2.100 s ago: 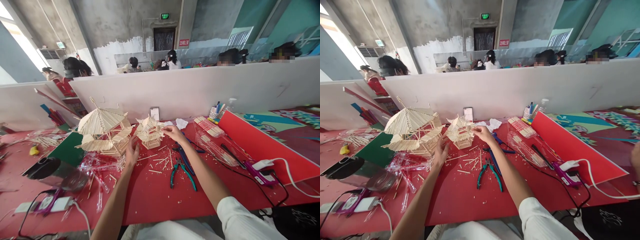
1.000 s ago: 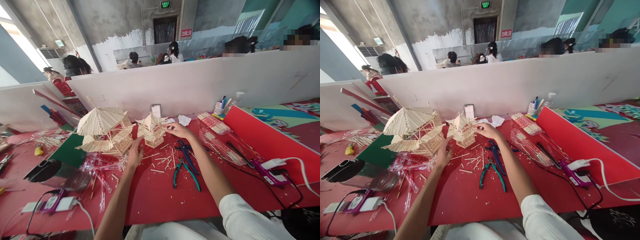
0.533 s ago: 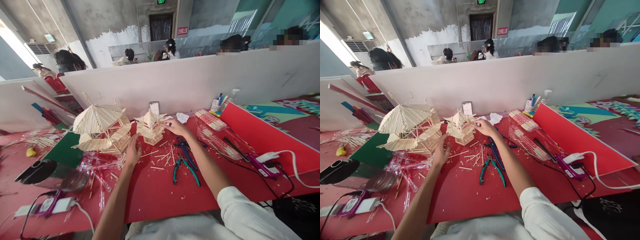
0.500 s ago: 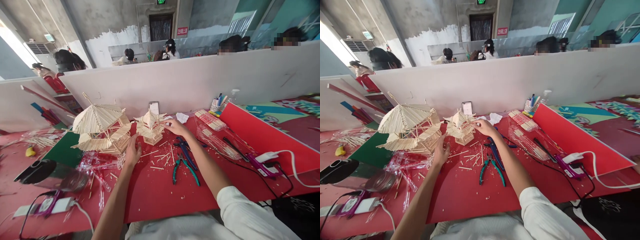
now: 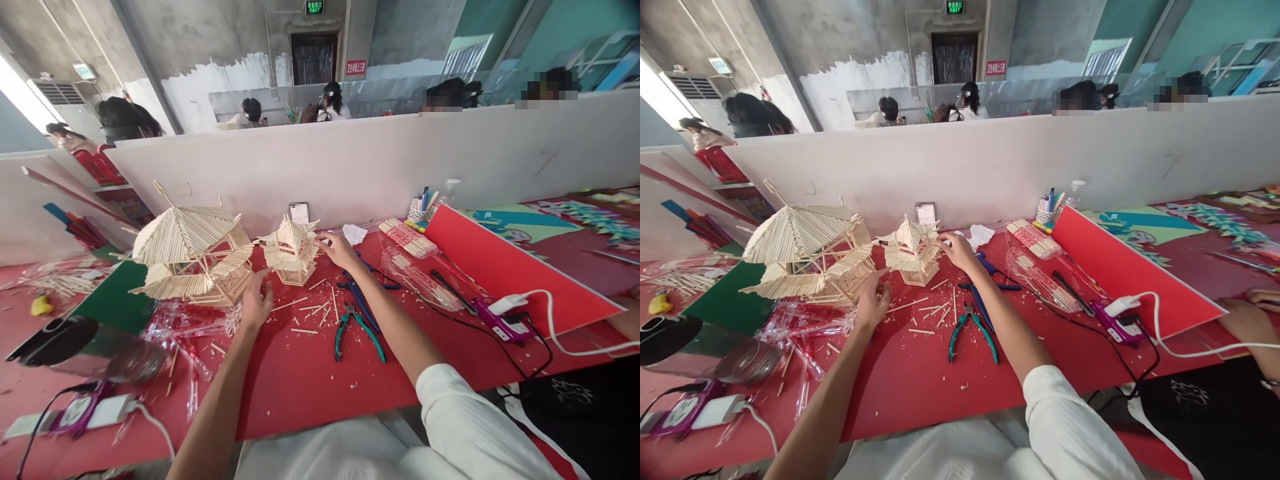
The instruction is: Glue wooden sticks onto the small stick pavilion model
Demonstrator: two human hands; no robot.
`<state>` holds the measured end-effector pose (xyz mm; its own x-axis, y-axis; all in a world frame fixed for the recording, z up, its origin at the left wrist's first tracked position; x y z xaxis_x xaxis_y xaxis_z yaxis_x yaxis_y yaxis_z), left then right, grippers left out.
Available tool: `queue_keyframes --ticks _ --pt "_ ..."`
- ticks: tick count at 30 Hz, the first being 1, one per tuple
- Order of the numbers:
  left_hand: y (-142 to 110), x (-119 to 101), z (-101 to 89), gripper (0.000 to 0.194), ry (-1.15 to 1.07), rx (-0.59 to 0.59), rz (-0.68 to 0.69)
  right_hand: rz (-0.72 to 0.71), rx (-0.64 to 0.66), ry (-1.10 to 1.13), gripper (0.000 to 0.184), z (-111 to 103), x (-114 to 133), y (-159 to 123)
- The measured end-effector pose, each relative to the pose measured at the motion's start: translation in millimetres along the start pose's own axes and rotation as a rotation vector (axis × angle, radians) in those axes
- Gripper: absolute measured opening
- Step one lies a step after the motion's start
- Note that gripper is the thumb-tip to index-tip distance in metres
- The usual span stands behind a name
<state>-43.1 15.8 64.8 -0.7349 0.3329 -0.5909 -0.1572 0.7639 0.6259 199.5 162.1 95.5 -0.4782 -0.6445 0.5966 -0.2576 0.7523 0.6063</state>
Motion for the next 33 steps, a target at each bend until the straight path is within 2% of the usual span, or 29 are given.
queue_keyframes --ticks 8,14,24,30,33 --pt "-2.4 -9.8 2.4 0.040 -0.024 0.036 0.116 -0.036 -0.035 -0.016 0.029 2.9 -2.5 1.3" --pt "-0.2 -7.5 1.2 0.047 0.005 0.017 0.080 -0.078 -0.033 -0.004 0.029 4.2 -6.5 3.4" --pt "-0.3 -3.9 8.1 0.053 -0.008 0.067 0.080 0.059 -0.143 -0.163 0.022 -3.7 -17.0 3.9" --pt "0.1 -6.8 3.7 0.049 -0.035 0.037 0.112 0.059 -0.092 -0.165 0.025 -1.3 -14.9 4.3" --pt "0.0 -9.4 2.4 0.048 -0.027 0.039 0.154 0.045 -0.036 -0.163 0.033 0.7 -14.2 4.1"
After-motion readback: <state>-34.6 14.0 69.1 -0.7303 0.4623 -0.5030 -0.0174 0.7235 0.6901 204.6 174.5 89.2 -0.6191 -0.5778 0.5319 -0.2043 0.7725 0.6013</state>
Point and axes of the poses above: each hand's wrist, its own y-axis towards the middle knuckle, its own z-axis out of the palm, x = y × z, the point moved 8 cm from there along y, towards the middle knuckle, and after that the axes turned 7 degrees about -x, right-handed, at the moved point
